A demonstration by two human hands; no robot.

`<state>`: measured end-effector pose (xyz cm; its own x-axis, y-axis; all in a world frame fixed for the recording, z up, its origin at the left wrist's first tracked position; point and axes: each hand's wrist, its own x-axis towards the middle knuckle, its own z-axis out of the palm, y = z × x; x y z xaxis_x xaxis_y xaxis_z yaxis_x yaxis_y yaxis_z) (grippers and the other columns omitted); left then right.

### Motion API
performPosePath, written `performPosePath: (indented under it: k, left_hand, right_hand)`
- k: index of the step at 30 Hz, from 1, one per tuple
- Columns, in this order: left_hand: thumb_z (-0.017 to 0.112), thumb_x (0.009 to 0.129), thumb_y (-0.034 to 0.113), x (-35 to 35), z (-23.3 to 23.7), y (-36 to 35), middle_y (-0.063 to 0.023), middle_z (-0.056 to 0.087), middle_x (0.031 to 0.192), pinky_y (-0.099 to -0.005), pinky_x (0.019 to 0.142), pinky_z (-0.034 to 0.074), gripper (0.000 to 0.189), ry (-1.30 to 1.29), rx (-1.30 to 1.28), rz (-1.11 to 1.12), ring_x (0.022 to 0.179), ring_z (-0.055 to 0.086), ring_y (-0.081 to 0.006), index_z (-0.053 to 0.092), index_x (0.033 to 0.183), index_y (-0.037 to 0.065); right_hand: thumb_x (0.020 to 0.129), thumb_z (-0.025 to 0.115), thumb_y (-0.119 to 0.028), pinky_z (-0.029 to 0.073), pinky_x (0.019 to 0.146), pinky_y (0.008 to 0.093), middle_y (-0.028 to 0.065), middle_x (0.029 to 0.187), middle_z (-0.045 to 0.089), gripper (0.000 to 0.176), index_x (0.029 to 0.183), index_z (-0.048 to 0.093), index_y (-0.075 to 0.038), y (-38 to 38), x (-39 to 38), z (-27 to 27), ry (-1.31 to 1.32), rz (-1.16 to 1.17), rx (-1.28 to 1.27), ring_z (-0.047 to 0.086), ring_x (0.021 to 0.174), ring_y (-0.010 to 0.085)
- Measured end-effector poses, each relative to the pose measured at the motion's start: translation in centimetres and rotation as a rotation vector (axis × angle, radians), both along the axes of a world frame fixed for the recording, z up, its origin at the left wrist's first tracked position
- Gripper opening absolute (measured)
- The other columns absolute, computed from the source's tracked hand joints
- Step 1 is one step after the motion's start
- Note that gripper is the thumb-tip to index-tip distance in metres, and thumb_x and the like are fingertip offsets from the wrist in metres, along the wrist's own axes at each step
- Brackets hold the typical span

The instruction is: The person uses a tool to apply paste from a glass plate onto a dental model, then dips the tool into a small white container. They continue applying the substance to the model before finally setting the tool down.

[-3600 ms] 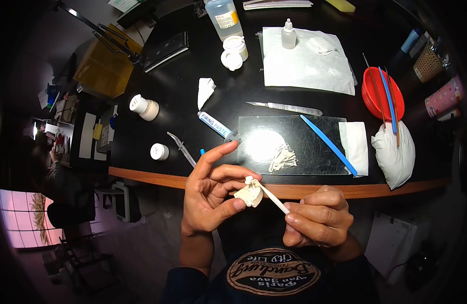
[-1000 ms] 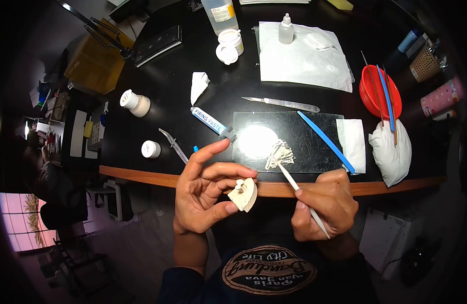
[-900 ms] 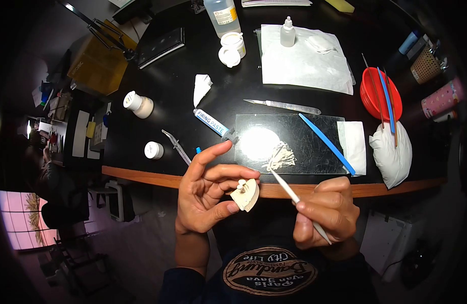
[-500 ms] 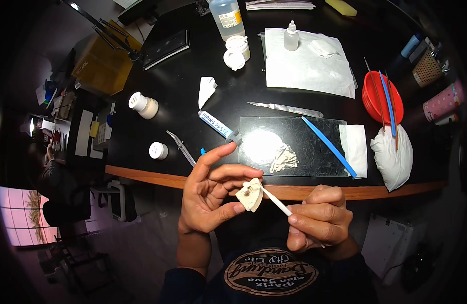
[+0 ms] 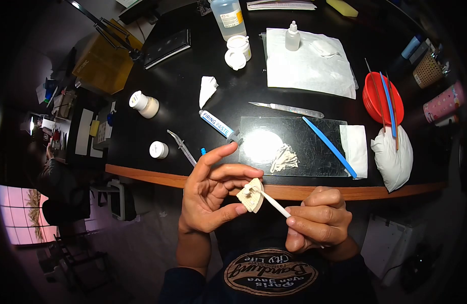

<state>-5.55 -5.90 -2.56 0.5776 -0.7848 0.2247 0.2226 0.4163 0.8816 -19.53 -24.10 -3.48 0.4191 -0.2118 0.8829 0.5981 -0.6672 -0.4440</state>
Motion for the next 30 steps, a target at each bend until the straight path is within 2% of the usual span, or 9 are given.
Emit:
performPosePath:
  k: [19,30]
  left_hand:
    - [0.082,0.079,-0.008,-0.04,0.2,0.01,-0.0344,0.063,0.128,-0.0395,0.102,0.055,0.096,0.011,0.002,-0.004,0.117,0.069,-0.0319,0.025,0.156,-0.007]
    - [0.081,0.078,-0.009,-0.02,0.13,0.05,-0.0347,0.063,0.128,-0.0399,0.102,0.055,0.097,0.001,0.002,0.0,0.118,0.068,-0.0332,0.025,0.156,-0.008]
  right_hand:
    - [0.09,0.081,-0.025,0.046,0.051,0.0224,-0.0023,0.08,0.073,0.015,0.089,0.077,-0.011,-0.03,-0.09,0.06,0.013,0.014,-0.01,0.059,0.073,0.0107]
    - [0.091,0.079,-0.021,0.047,0.051,0.023,-0.0015,0.08,0.073,0.011,0.089,0.077,-0.01,0.02,-0.08,0.13,0.02,0.006,0.002,0.06,0.072,0.0113]
